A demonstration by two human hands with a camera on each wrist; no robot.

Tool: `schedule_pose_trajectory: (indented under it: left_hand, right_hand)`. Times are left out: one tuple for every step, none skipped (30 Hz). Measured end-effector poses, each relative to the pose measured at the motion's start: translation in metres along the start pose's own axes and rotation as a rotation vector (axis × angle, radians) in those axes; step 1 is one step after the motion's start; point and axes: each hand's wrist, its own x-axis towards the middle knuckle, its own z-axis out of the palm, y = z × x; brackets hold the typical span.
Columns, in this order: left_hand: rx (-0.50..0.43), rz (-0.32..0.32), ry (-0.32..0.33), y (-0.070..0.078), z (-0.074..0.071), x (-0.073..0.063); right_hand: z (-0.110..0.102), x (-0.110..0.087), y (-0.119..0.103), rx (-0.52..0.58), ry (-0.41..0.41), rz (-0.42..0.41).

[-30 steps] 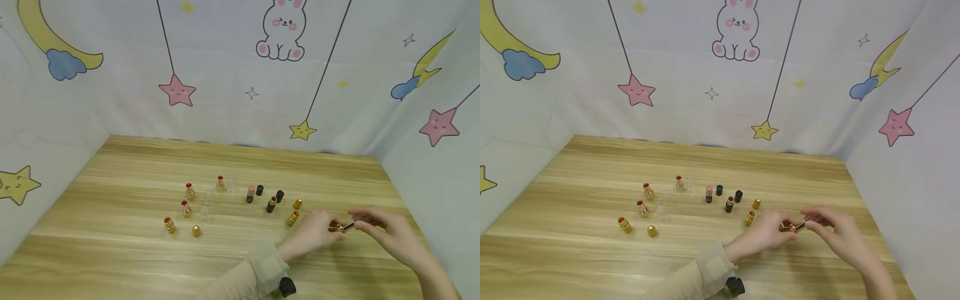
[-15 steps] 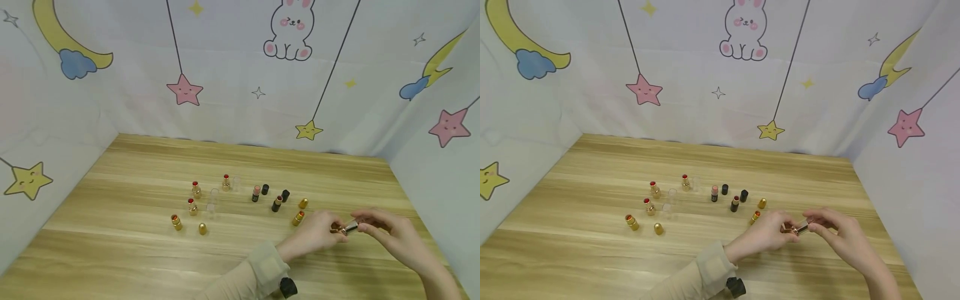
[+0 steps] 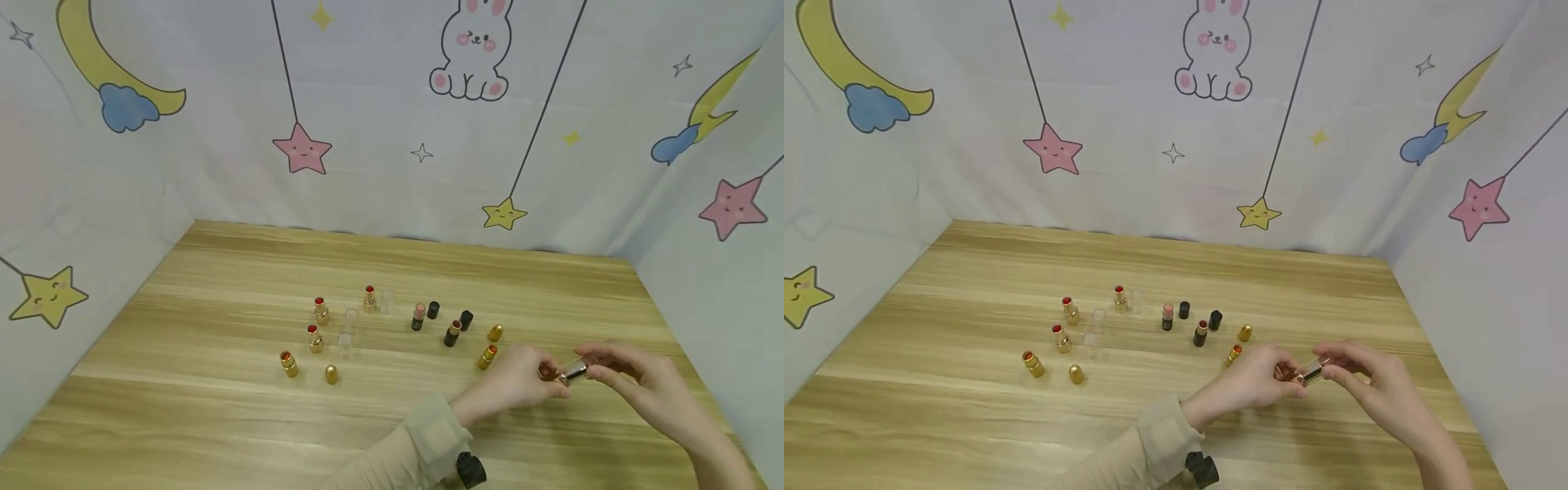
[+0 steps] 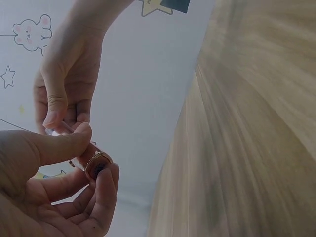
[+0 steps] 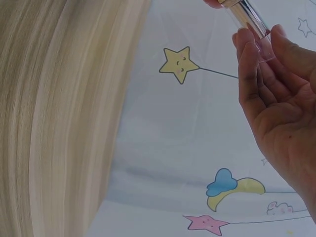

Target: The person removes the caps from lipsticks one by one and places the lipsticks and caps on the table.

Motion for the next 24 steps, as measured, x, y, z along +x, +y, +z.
schedule_pose_trajectory:
  left_hand:
    - [-0.003,0.001,-0.001,-0.0001,-0.0003,0.0000]
    - [-0.003,0.003,-0.002,-0.0003,-0.0007,-0.0002]
    - [-0.008,0.001,-0.003,-0.0002,-0.0012,-0.0002]
    - [-0.014,-0.003,-0.006,-0.0004,-0.0014,-0.0003]
    - [-0.019,-0.003,-0.009,-0.0004,-0.0018,-0.0004]
    - [-0.021,-0.005,-0.011,-0.0005,-0.0020,-0.0004]
    - [-0.022,-0.008,-0.014,-0.0004,-0.0024,-0.0006]
    - [-0.023,-0.011,-0.016,-0.0004,-0.0027,-0.0006]
    - [-0.027,-0.015,-0.020,-0.0004,-0.0030,-0.0007]
    - [-0.029,-0.019,-0.023,-0.0003,-0.0033,-0.0008]
    - [-0.027,-0.021,-0.025,-0.0002,-0.0036,-0.0009]
    - [-0.026,-0.025,-0.026,-0.0001,-0.0039,-0.0010]
    - [-0.028,-0.027,-0.028,0.0000,-0.0041,-0.0012]
    - [-0.031,-0.029,-0.030,0.0001,-0.0043,-0.0013]
    - [-0.034,-0.029,-0.032,0.0001,-0.0046,-0.0015]
    - [-0.037,-0.028,-0.035,0.0000,-0.0048,-0.0018]
    - [-0.041,-0.028,-0.038,0.0001,-0.0052,-0.0020]
    - [-0.046,-0.028,-0.042,0.0000,-0.0054,-0.0021]
    - [-0.051,-0.028,-0.046,-0.0002,-0.0057,-0.0022]
    - [-0.058,-0.029,-0.049,-0.0003,-0.0060,-0.0022]
    - [-0.063,-0.031,-0.050,-0.0005,-0.0062,-0.0023]
    - [-0.068,-0.032,-0.051,-0.0006,-0.0065,-0.0024]
    - [-0.072,-0.034,-0.051,-0.0006,-0.0066,-0.0024]
    - [-0.077,-0.035,-0.050,-0.0007,-0.0066,-0.0024]
  right_hand:
    - [0.0000,-0.0001,-0.0003,0.004,0.004,-0.006]
    - [-0.0001,-0.0001,-0.0005,0.006,0.009,-0.011]
    - [0.0000,-0.0002,-0.0007,0.012,0.014,-0.019]
    - [0.0002,-0.0003,-0.0008,0.017,0.019,-0.027]
    - [0.0005,-0.0005,-0.0008,0.021,0.024,-0.034]
    - [0.0008,-0.0005,-0.0010,0.020,0.029,-0.036]
    - [0.0011,-0.0006,-0.0009,0.016,0.034,-0.040]
    - [0.0015,-0.0008,-0.0007,0.019,0.039,-0.046]
    - [0.0020,-0.0012,-0.0003,0.024,0.042,-0.054]
    - [0.0023,-0.0012,-0.0001,0.024,0.046,-0.061]
    - [0.0026,-0.0011,0.0001,0.024,0.049,-0.067]
    - [0.0029,-0.0010,0.0003,0.026,0.052,-0.073]
    - [0.0031,-0.0009,0.0008,0.027,0.054,-0.087]
    - [0.0034,-0.0009,0.0010,0.032,0.057,-0.096]
    - [0.0036,-0.0006,0.0011,0.028,0.058,-0.102]
    - [0.0037,-0.0006,0.0010,0.025,0.055,-0.102]
    - [0.0039,-0.0004,0.0007,0.022,0.056,-0.105]
    - [0.0040,-0.0005,0.0009,0.025,0.056,-0.106]
    - [0.0039,-0.0003,0.0010,0.015,0.054,-0.103]
    - [0.0043,-0.0004,0.0010,0.019,0.057,-0.100]
    - [0.0047,-0.0003,0.0010,0.015,0.059,-0.100]
    - [0.0051,-0.0004,0.0009,0.020,0.062,-0.097]
    - [0.0055,-0.0003,0.0009,0.015,0.070,-0.103]
    - [0.0058,-0.0003,0.0010,0.012,0.073,-0.102]
